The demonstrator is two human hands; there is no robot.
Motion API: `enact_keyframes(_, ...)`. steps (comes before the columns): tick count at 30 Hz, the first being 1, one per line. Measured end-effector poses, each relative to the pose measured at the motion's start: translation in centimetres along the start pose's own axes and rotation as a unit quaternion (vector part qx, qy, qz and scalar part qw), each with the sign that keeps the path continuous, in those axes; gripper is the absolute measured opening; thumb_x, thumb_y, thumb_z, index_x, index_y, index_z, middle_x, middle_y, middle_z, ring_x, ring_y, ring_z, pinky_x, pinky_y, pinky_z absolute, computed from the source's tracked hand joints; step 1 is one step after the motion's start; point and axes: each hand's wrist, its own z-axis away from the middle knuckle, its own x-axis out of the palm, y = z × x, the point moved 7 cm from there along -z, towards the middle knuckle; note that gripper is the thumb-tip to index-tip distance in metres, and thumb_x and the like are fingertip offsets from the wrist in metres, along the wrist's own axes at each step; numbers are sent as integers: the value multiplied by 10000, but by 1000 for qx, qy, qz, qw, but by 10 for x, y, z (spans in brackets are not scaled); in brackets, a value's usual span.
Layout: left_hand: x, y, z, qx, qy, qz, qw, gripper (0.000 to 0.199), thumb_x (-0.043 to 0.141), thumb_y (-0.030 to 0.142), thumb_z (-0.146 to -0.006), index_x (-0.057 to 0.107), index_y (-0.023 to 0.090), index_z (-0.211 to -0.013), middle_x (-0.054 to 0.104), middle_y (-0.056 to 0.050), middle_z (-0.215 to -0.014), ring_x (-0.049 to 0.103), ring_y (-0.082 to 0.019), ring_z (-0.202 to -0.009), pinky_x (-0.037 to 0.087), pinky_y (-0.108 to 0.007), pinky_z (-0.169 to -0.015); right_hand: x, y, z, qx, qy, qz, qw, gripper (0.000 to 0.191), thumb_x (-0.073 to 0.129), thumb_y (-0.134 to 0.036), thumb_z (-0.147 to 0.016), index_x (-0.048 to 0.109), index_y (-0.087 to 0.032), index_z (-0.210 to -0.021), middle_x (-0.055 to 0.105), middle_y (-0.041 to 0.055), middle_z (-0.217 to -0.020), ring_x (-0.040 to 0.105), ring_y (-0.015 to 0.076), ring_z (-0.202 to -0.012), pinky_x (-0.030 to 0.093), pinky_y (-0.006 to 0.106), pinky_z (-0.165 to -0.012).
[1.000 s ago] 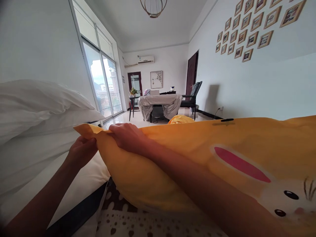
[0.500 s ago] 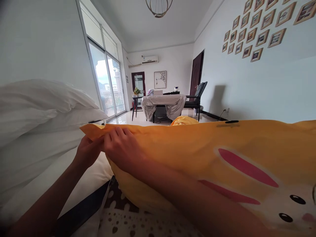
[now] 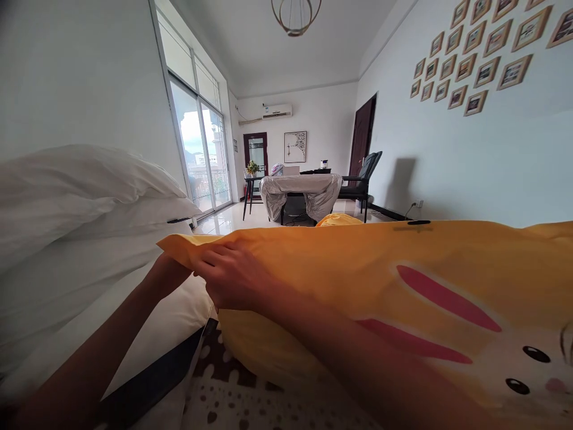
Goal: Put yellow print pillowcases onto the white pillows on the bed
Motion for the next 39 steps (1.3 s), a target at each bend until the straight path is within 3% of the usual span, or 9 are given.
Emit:
enact_keyframes(3,15,13,3,21,-90,-156,983,108,644,239,-731,633,168,-812,583,-13,-734,484,-124,-638,403,-250,-567,-1,-4,5,-46,20,22,998,141,465,-91,-794,588,-152,-826,607,40,-780,502,152,-734,365,290,-692)
enact_keyframes(7,29,32,10,62,-174,-372,910,158,618,340,-771,611,182,-771,576,-1,-794,502,-134,-722,418,-256,-638,-6,-13,11,-104,65,80,989,149,462,-98,-855,568,-152,-766,576,13,-714,494,131,-675,360,283,-651)
enact_keyframes(11,43,43,15,107,-172,-529,824,86,604,249,-708,555,185,-677,552,23,-711,477,-124,-667,382,-256,-619,-8,-21,14,-140,93,129,977,227,454,-125,-891,518,-159,-675,496,-17,-615,430,108,-570,320,271,-575)
enact_keyframes(15,50,39,15,118,-139,-594,784,109,530,199,-685,462,191,-600,498,34,-616,404,-118,-582,324,-260,-566,-7,-25,16,-158,96,144,972,263,458,-129,-888,474,-168,-629,463,-26,-574,402,105,-524,289,267,-538)
enact_keyframes(18,46,35,13,124,-137,-548,816,135,495,218,-715,455,192,-589,478,26,-597,389,-124,-573,309,-262,-556,-3,-23,17,-144,77,148,975,258,438,-130,-897,490,-163,-647,484,-14,-585,434,114,-536,311,277,-550)
enact_keyframes(22,28,27,6,61,-146,-340,927,110,550,267,-711,531,183,-643,481,21,-611,417,-131,-589,328,-251,-551,6,-18,17,-105,1,161,981,240,423,-132,-900,524,-157,-684,541,18,-624,477,139,-565,329,302,-552)
enact_keyframes(25,24,22,4,22,-136,-188,972,50,588,219,-692,574,175,-672,483,14,-620,462,-148,-642,367,-252,-580,14,-17,16,-75,-71,164,981,216,417,-102,-883,545,-147,-715,585,53,-670,499,159,-589,342,316,-557)
enact_keyframes(33,1,13,7,29,61,1,998,154,587,25,-539,529,149,-470,493,19,-540,400,-92,-528,344,-225,-478,-16,-2,-8,68,-68,52,994,175,413,-107,-872,567,-148,-799,583,43,-711,496,151,-622,359,298,-581)
enact_keyframes(39,1,18,5,-6,94,87,992,52,545,148,-633,518,153,-589,489,6,-562,457,-104,-504,400,-238,-472,-39,20,-37,156,-17,61,986,124,524,-211,-868,610,-131,-905,618,100,-929,514,221,-906,381,337,-762)
